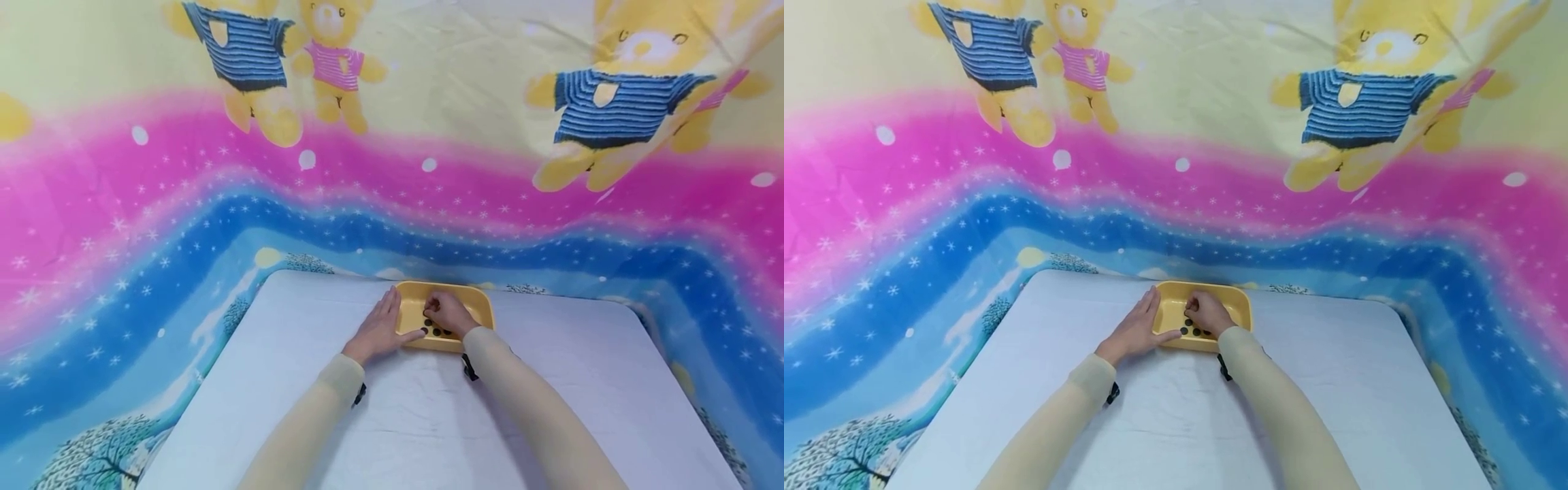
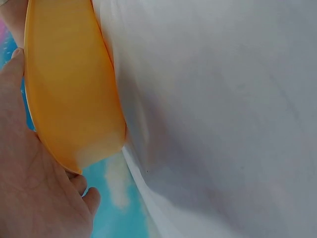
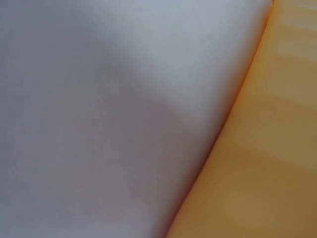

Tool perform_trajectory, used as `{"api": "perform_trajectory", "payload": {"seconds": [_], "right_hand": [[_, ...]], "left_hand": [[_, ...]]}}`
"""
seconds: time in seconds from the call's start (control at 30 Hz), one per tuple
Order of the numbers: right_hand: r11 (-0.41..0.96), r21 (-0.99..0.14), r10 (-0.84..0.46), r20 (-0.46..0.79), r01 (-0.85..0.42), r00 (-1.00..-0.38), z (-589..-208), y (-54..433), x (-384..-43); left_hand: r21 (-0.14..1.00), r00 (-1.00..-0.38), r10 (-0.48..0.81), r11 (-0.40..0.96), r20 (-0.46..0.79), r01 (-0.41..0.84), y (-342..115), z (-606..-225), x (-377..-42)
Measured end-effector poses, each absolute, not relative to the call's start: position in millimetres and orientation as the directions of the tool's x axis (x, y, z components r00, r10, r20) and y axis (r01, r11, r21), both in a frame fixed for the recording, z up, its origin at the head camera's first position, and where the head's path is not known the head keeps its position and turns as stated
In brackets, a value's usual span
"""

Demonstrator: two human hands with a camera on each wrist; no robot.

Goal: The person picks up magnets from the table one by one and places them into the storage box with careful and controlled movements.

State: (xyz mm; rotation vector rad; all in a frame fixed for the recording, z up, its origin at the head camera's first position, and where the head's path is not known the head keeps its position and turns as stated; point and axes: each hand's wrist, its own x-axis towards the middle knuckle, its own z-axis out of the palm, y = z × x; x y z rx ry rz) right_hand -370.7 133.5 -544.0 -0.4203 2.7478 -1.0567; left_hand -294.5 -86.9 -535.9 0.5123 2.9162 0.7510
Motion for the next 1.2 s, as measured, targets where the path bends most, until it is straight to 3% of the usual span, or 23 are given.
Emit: {"api": "perform_trajectory", "payload": {"seconds": [0.43,0.83,1.2], "right_hand": [[0.651,-0.726,-0.324,0.001,-0.223,-0.946,-534,148,-367],[0.703,-0.593,-0.353,0.190,-0.394,-0.916,-503,181,-340],[0.705,-0.548,-0.310,0.335,-0.451,-0.890,-480,226,-306]], "left_hand": [[0.464,-0.938,0.346,0.831,-0.001,0.306,-84,-531,-300],[0.422,-0.943,0.332,0.853,0.017,0.308,-87,-525,-301],[0.402,-0.941,0.322,0.852,0.105,0.336,-111,-511,-303]]}}
